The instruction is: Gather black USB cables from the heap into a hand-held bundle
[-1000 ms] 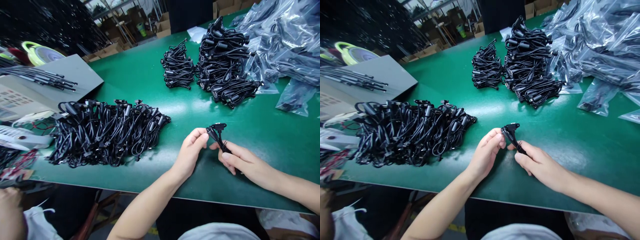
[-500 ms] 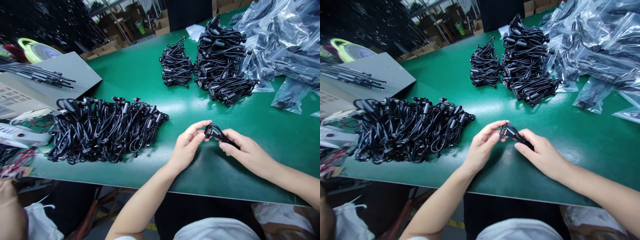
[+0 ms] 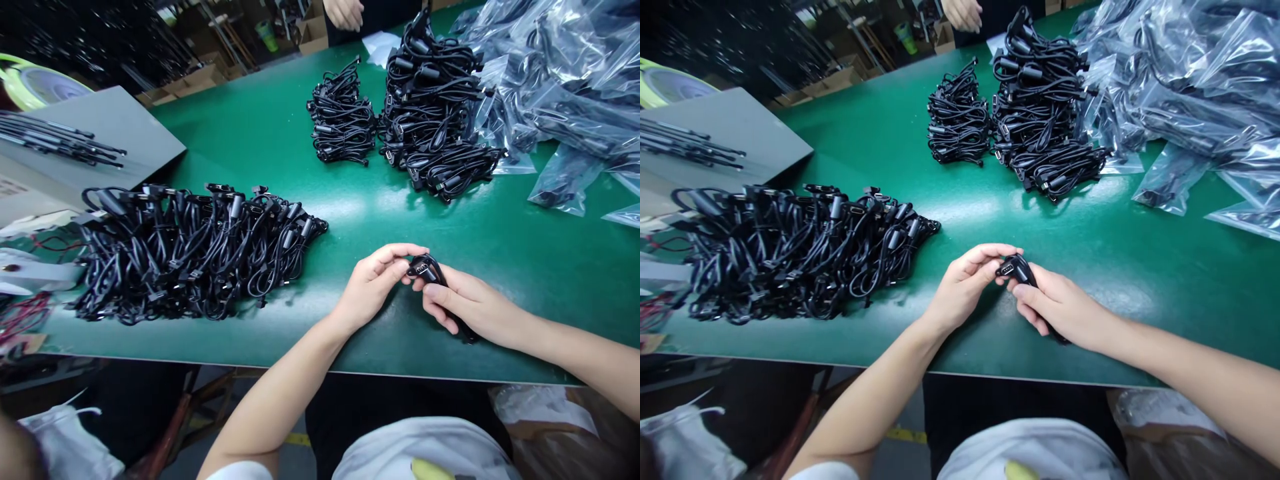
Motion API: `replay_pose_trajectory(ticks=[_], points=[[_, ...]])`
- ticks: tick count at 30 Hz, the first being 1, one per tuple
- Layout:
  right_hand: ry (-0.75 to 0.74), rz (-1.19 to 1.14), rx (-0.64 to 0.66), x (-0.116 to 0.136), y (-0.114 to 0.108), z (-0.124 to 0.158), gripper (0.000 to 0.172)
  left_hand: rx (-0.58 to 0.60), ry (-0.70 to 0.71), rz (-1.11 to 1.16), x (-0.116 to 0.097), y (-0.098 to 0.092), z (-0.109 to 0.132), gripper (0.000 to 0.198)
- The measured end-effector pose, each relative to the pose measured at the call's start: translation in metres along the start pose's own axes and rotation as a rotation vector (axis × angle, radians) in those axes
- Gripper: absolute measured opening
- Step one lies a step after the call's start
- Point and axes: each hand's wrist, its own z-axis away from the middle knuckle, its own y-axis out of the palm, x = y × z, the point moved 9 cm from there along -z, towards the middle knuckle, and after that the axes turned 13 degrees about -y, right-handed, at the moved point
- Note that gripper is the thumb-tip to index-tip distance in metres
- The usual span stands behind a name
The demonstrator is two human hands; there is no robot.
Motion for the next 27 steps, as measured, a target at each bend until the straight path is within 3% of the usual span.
replay_pose_trajectory(ticks=[22, 25, 27], points=[[0.052, -0.077, -0.02, -0.002, 0.01, 0.005, 0.029, -0.005, -0.057, 0.101, 0.01, -0.001, -0.005, 0.023], [0.067, -0.216, -0.074, -0.006, 0.011, 0.004, 0.03, -0.04, -0.065, 0.084, 0.01, -0.001, -0.007, 0.025], [0.041, -0.402, -0.179, -0.006, 0.003, 0.0, 0.029, -0.069, -0.066, 0.086, 0.009, -0.001, -0.006, 0.031]])
